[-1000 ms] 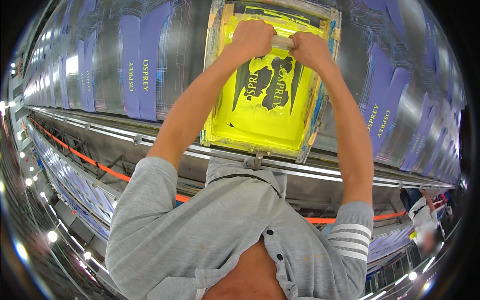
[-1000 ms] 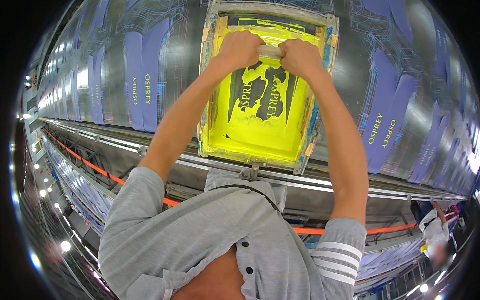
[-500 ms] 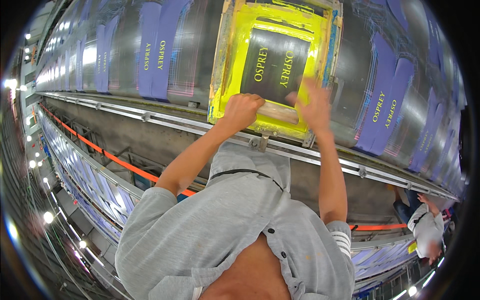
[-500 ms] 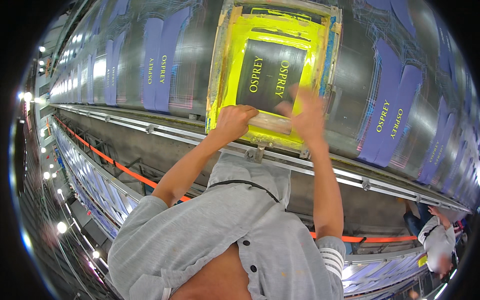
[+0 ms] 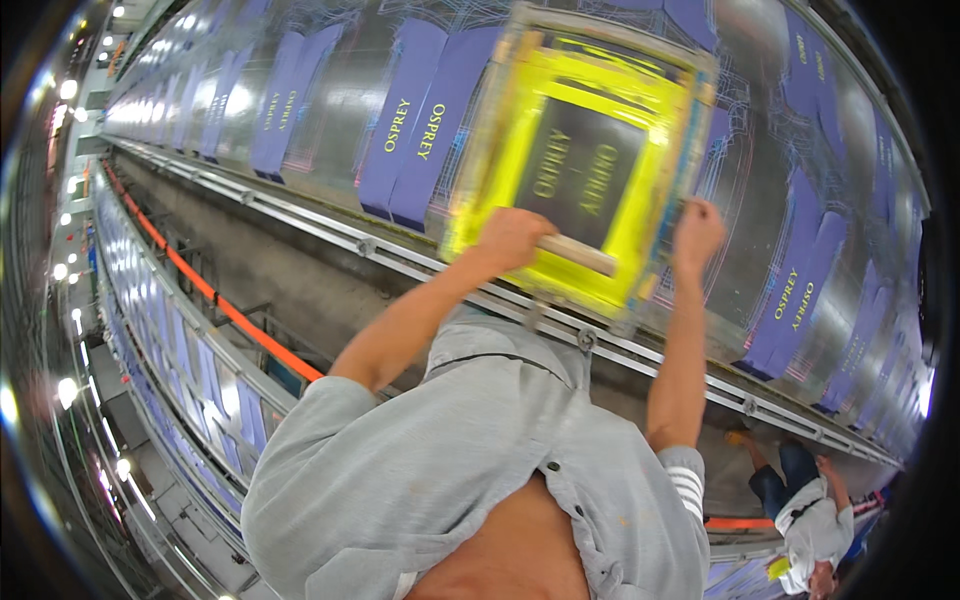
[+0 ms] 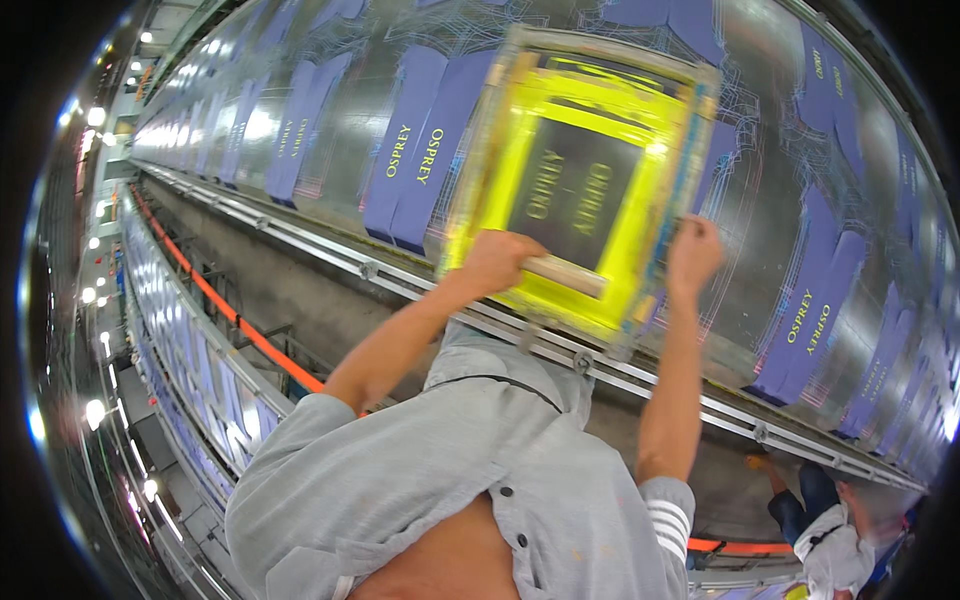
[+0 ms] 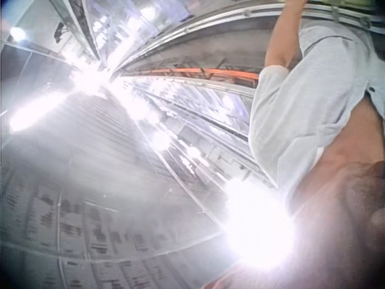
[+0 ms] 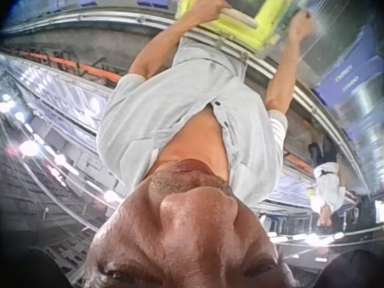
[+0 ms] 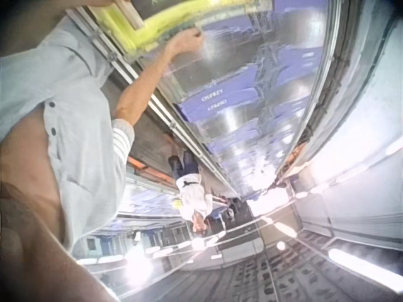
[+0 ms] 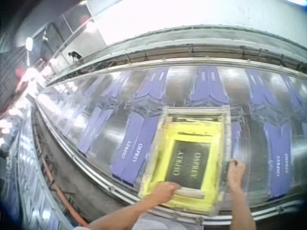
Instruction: The person uses a squeegee to press ink through a screen-printing frame onto a fabric item laid out on a table. The person repeatedly wipes the squeegee and repositions the frame while applying pressure to transfer the design.
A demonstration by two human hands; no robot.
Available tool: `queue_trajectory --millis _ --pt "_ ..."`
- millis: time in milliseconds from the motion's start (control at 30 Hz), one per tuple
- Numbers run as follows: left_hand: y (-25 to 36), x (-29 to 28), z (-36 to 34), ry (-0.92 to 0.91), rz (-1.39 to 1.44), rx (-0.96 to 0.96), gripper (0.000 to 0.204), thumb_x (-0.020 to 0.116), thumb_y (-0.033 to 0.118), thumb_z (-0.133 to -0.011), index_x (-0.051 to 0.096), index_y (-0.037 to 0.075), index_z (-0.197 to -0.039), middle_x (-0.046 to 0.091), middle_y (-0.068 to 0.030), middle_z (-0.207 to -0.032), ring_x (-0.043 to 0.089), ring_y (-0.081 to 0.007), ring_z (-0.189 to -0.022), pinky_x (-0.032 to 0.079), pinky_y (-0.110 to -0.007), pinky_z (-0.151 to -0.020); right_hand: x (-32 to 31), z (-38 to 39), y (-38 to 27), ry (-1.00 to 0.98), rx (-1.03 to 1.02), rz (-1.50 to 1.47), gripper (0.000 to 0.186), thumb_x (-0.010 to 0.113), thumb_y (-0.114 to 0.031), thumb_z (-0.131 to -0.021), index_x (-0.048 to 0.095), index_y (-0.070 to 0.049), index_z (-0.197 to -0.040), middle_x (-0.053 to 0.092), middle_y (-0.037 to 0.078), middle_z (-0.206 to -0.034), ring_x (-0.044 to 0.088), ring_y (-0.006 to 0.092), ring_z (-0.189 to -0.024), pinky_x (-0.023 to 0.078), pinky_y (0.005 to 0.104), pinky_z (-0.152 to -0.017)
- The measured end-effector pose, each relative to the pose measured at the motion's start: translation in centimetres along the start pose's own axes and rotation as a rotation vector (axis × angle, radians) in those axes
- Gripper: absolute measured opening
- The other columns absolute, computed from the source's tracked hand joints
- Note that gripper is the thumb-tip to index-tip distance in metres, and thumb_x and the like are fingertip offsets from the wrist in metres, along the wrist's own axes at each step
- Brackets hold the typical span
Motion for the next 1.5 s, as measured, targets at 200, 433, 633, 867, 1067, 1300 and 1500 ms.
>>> queue_trajectory --millis 200,433,633,867,1067,1300,1500 --pt "-18.8 -9.3 7.8 0.075 -0.043 -0.032 0.037 0.06 -0.002 -0.072 0.077 0.013 -0.102 0.075 -0.008 -0.105 0.071 -0.0295 -0.092 0.057 -0.04 -0.079 18.4 9.6 -10.3 0.005 0.018 -0.191 0.02 0.063 -0.019 -0.091 0.072 -0.001 -0.093 0.071 0.021 -0.086 0.069 0.0396 -0.082 0.051 0.0441 -0.072" --pt "-26.1 -14.8 11.6 -0.009 -0.069 -0.062 0.039 0.061 -0.001 -0.072 0.076 0.014 -0.105 0.075 -0.0084 -0.102 0.071 -0.0297 -0.092 0.056 -0.042 -0.077 24.7 12.8 -14.9 -0.036 0.151 -0.216 0.024 0.063 -0.022 -0.091 0.072 0.0 -0.093 0.071 0.021 -0.083 0.068 0.0402 -0.078 0.051 0.0457 -0.073" --pt "-27.7 -13.6 13.2 -0.032 -0.015 -0.018 0.035 0.064 0.003 -0.07 0.077 0.016 -0.1 0.074 -0.0091 -0.088 0.07 -0.0317 -0.08 0.055 -0.044 -0.07 26.9 12.0 -14.5 0.002 0.051 -0.032 0.024 0.06 -0.024 -0.091 0.073 -0.004 -0.095 0.071 0.02 -0.085 0.068 0.0398 -0.081 0.052 0.0465 -0.074" --pt "-30.6 -13.7 6.1 -0.035 -0.133 -0.035 0.033 0.063 0.005 -0.074 0.078 0.017 -0.101 0.075 -0.011 -0.095 0.071 -0.0328 -0.081 0.057 -0.045 -0.072 26.8 11.9 -15.9 0.022 -0.047 0.215 0.028 0.06 -0.03 -0.094 0.074 -0.008 -0.103 0.069 0.017 -0.106 0.064 0.0338 -0.101 0.05 0.0437 -0.086" --pt "-32.5 -19.1 -9.2 -0.022 -0.233 -0.075 0.029 0.064 0.011 -0.078 0.078 0.02 -0.102 0.073 -0.0119 -0.088 0.072 -0.0329 -0.081 0.056 -0.046 -0.073 29.6 5.5 -29.6 -0.253 -0.584 0.115 0.033 0.07 -0.031 -0.087 0.073 -0.006 -0.108 0.068 0.013 -0.11 0.064 0.0313 -0.106 0.05 0.0437 -0.09" --pt "-32.2 -20.1 -15.2 -0.026 -0.289 0.021 0.019 0.066 0.015 -0.078 0.078 0.018 -0.092 0.073 -0.0113 -0.086 0.072 -0.0321 -0.081 0.056 -0.043 -0.069 38.2 2.1 -30.9 -0.79 -0.567 0.662 0.017 0.064 -0.016 -0.083 0.073 -0.011 -0.095 0.072 0.009 -0.092 0.07 0.0346 -0.088 0.055 0.0452 -0.08" --pt "-31.5 -14.5 1.8 -0.053 -0.163 -0.035 0.032 0.064 0.009 -0.075 0.077 0.02 -0.102 0.073 -0.0108 -0.086 0.071 -0.0317 -0.082 0.056 -0.046 -0.068 34.0 18.9 -29.0 -0.704 -0.757 0.523 0.008 0.063 -0.012 -0.082 0.069 -0.007 -0.081 0.065 0.013 -0.082 0.066 0.0338 -0.084 0.055 0.0448 -0.082"
Point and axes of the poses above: each hand's wrist, its own z-axis away from the middle knuckle, its own x-axis out of the palm, y = z × x, the point moved 6 cm from there along -z, towards the middle knuckle
